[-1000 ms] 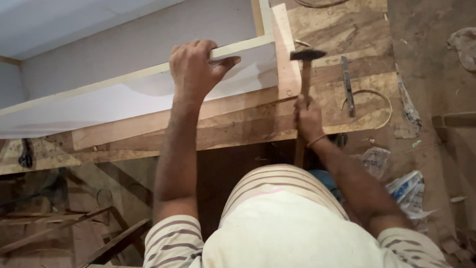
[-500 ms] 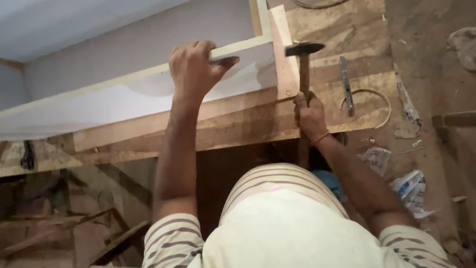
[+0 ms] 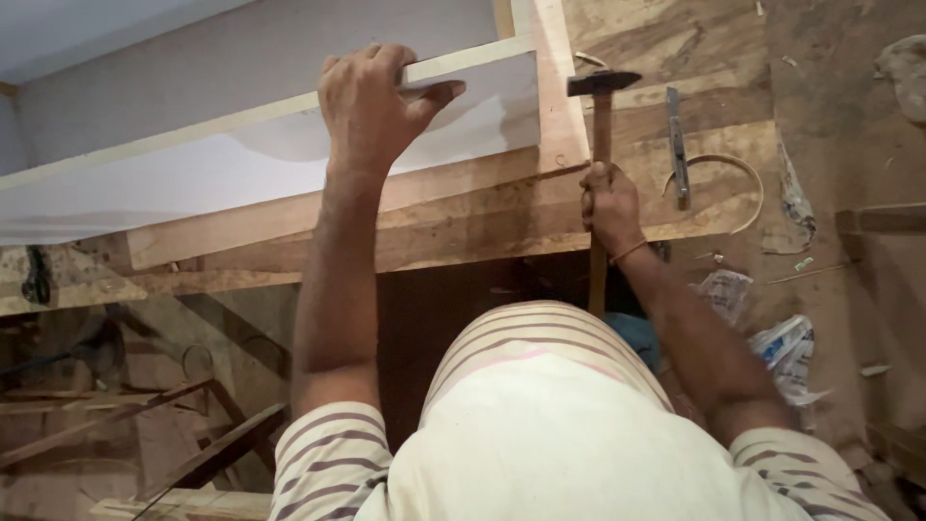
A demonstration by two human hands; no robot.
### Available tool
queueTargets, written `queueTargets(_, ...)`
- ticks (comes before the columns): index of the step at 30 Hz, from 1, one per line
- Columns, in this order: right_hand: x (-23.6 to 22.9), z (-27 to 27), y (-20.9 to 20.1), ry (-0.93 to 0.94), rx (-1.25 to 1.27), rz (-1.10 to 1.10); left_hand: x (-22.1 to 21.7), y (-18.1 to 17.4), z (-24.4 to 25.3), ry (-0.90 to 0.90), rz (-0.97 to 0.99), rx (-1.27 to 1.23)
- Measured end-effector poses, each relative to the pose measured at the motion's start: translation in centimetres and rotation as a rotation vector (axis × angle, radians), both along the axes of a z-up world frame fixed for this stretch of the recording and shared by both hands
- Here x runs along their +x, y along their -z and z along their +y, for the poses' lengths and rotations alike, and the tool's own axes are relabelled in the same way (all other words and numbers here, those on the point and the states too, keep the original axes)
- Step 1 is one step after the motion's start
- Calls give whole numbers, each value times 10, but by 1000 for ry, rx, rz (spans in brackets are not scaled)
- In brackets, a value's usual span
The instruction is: The person assembles a white wooden cabinet by attaching thin wooden strips to its edges. They use a utility knife to trim excess material and a hammer to tap the strips into place. The person repeatedly adjusts the cabinet's position and continues trimming and hammering along different edges.
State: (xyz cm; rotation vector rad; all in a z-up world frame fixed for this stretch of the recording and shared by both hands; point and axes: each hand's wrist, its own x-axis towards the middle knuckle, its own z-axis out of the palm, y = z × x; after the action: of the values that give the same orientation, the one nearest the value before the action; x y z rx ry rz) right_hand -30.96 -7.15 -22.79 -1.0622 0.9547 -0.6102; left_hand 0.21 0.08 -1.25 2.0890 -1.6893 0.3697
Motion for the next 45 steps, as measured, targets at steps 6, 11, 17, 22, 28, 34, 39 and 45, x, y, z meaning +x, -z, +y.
queueTargets(6, 14, 18, 56, -89, 98, 108, 1, -1, 3, 21, -20, -16)
queueTargets(11, 12, 15, 83, -52, 75, 232, 3, 4, 2, 16, -34, -27)
queueTargets(17, 10, 13, 94, -36, 29, 234, 4, 8, 1, 38, -47, -36)
queueTargets(22, 12, 15, 92, -109, -81, 271, 6, 7, 3, 24, -57, -14)
queueTargets(28, 12, 11, 87, -54, 95, 311, 7, 7, 3, 54, -69, -59)
queueTargets(34, 7, 13, 89, -120, 4, 289, 6, 10, 3, 46, -84, -42)
queueTargets(39, 12, 12, 84, -181, 16, 385, 8, 8, 0, 55, -65, -47)
queueTargets(45, 18, 7, 89, -179, -79, 470, 9, 8, 3, 56, -87, -56)
